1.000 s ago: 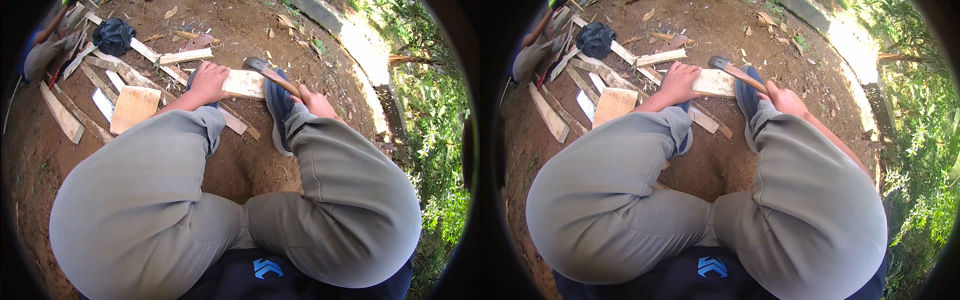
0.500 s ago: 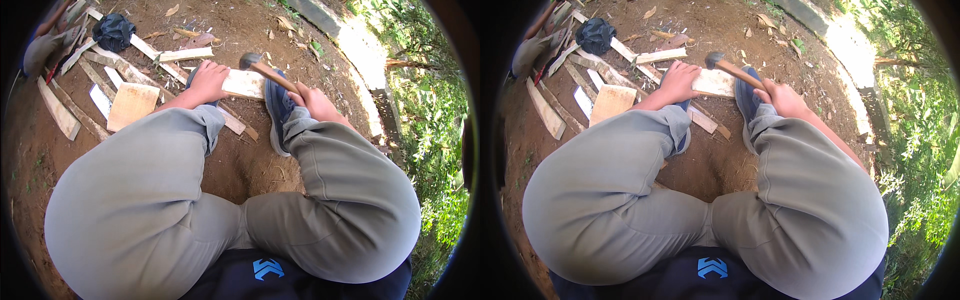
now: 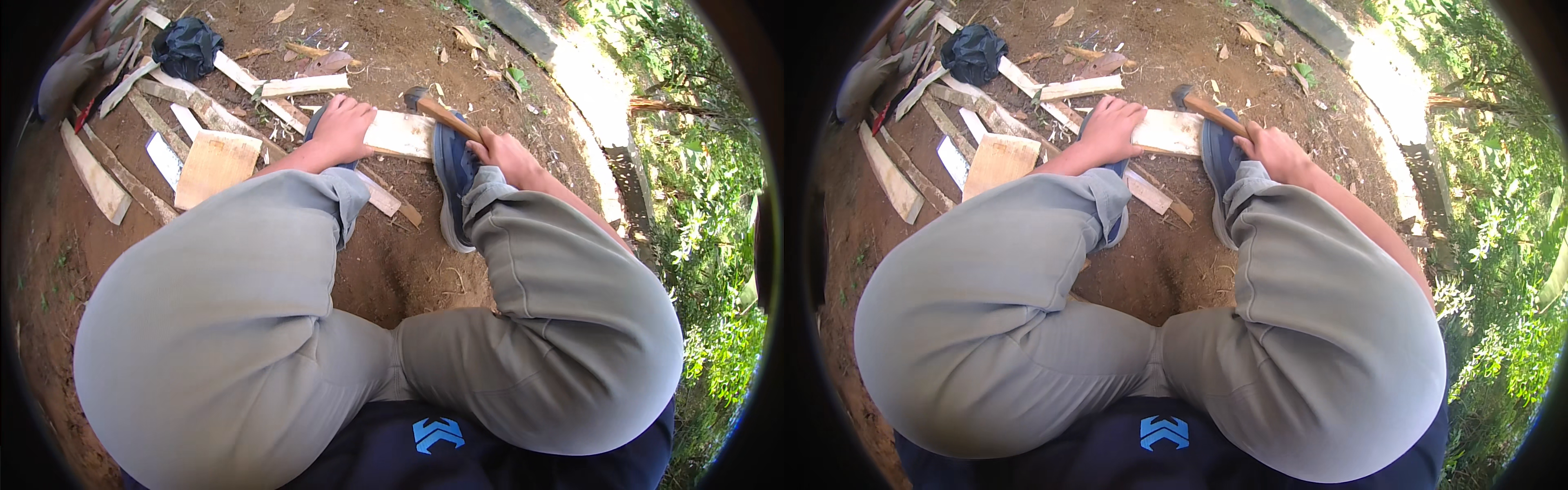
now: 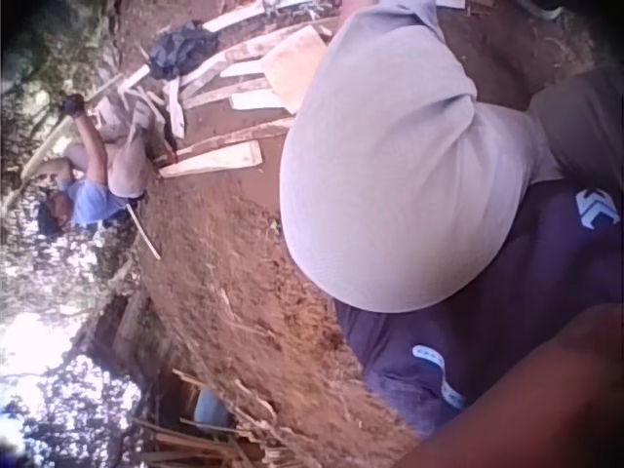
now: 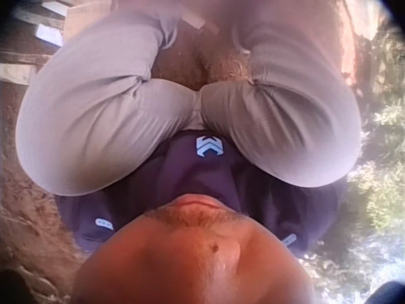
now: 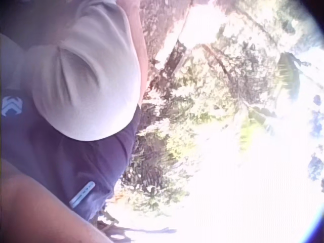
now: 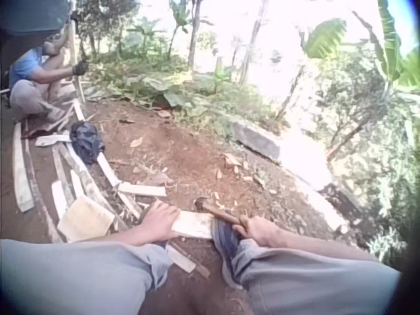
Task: The person hammers a wooden wedge into a piece of wood while sitting on the ground and then picks up the wood pieces.
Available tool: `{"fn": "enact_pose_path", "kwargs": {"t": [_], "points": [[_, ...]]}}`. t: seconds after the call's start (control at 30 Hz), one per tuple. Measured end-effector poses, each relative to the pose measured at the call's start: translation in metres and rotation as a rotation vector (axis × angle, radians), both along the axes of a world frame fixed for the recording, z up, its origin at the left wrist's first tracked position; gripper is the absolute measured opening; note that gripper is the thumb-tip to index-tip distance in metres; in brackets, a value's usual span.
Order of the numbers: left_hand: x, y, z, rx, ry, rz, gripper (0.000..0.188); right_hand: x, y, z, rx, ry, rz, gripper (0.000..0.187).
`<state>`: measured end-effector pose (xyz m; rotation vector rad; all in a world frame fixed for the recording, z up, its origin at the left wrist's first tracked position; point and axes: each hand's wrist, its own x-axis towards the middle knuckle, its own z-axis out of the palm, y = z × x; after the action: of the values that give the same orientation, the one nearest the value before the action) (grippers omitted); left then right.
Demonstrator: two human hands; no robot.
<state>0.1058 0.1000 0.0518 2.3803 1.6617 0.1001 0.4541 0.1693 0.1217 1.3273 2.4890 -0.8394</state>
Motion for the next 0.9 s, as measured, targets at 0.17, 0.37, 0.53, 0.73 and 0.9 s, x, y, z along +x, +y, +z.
{"fn": "enact_pose_path", "kwargs": {"t": [0.17,0.37,0.53,0.73,0.9], "points": [[0.004,-0.006,-0.001,-0.051,-0.02,-0.002,0.076,-0.011,-0.004,0.042,0.005,0.167,-0.157,0.04],[-0.003,-0.011,-0.007,0.022,-0.011,0.003,0.072,-0.027,-0.002,0.028,0.057,-0.102,0.115,0.042],[0.002,0.002,-0.001,0.038,-0.07,-0.029,0.072,-0.021,-0.01,0.053,-0.036,0.118,-0.15,0.042],[-0.005,-0.004,0.0,-0.032,0.033,0.021,0.075,-0.035,0.01,0.031,-0.026,-0.127,0.068,0.046],[0.004,-0.005,-0.004,0.012,-0.012,0.009,0.071,-0.026,0.007,0.064,-0.001,0.045,-0.158,0.046]]}}
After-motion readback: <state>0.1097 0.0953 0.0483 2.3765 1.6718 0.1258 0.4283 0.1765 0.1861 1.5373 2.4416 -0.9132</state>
